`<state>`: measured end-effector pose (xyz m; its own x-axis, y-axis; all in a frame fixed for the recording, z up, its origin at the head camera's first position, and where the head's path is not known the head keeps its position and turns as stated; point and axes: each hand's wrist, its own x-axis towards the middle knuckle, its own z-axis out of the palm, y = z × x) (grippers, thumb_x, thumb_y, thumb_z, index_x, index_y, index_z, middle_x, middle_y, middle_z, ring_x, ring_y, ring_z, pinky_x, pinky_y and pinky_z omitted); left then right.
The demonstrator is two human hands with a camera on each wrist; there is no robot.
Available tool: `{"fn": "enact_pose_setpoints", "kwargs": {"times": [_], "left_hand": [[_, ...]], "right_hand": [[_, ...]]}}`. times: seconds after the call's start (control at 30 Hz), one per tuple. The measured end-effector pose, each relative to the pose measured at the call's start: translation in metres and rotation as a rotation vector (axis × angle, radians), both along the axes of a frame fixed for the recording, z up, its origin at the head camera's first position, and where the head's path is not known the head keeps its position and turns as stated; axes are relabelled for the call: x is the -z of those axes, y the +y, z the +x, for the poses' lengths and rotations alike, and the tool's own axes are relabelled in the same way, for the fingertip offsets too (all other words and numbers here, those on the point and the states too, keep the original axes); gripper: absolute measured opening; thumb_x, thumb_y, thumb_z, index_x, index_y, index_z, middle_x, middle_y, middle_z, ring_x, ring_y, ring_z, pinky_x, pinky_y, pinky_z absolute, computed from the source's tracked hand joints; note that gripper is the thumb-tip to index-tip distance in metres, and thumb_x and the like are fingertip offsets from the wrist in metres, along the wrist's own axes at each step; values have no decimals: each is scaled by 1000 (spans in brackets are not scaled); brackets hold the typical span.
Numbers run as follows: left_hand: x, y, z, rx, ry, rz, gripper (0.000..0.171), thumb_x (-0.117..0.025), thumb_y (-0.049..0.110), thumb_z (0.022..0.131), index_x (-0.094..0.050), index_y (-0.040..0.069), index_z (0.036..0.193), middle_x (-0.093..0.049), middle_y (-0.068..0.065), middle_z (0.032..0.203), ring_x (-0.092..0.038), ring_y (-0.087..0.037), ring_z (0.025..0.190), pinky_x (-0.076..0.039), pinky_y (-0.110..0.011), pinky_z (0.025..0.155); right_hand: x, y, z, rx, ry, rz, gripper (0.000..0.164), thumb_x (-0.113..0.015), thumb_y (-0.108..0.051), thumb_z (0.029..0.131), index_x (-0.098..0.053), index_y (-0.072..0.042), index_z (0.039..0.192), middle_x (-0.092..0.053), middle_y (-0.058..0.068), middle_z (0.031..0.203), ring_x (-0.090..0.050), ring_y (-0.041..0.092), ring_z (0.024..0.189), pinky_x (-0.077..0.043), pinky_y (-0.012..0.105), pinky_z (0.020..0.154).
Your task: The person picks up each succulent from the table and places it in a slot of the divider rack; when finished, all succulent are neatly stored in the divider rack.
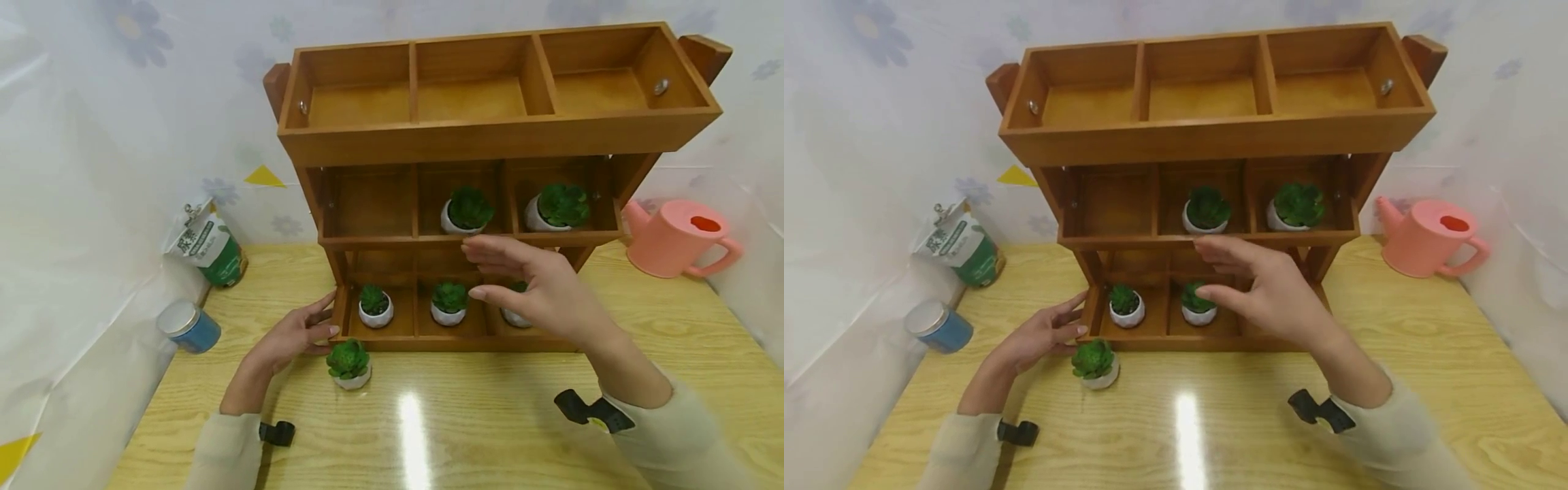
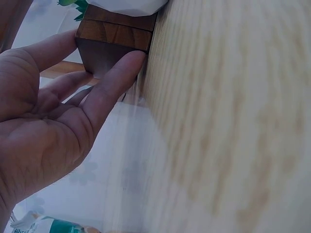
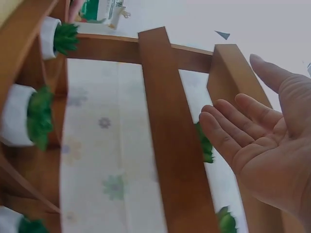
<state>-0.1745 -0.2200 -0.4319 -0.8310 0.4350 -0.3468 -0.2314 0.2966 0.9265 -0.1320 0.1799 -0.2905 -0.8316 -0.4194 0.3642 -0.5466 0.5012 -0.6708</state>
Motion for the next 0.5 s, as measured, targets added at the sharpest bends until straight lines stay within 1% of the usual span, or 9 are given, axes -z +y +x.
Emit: {"fn": "enact_pose_setpoints", "kwargs": {"times": [0.07, 0.23, 0.33, 0.5], "left_hand": [[0, 0, 0, 7, 0, -1, 77, -59, 22, 104, -11, 29, 165, -13, -22, 169, -33, -44, 149, -56, -48, 100], [-1, 1, -2, 15, -7, 6, 77, -58, 20, 105, -10, 32, 164, -15, -21, 169, -37, -44, 147, -56, -50, 100], [-1, 1, -2, 14, -14, 16, 79, -60, 20, 104, -11, 33, 164, -16, -20, 169, -39, -43, 146, -55, -51, 101], [1, -2, -1, 18, -13, 15, 80, -61, 23, 103, -10, 32, 164, -14, -21, 169, -37, -44, 147, -55, -50, 101]], "right_hand": [[9, 0, 1, -2, -46, -12, 56, -77, -15, 92, -58, -21, 144, -64, 2, 140, -66, 6, 120, -51, 11, 97], [29, 0, 2, -23, -144, -38, 55, -75, -18, 93, -57, -22, 144, -65, 0, 139, -65, 2, 118, -55, 20, 97], [40, -4, 3, -47, -178, -43, 53, -74, -20, 94, -57, -21, 144, -66, 0, 137, -67, 7, 118, -57, 24, 96], [58, -19, 3, -87, -244, -62, 52, -74, -26, 95, -57, -21, 144, -66, 1, 136, -69, 14, 117, -59, 34, 96]]}}
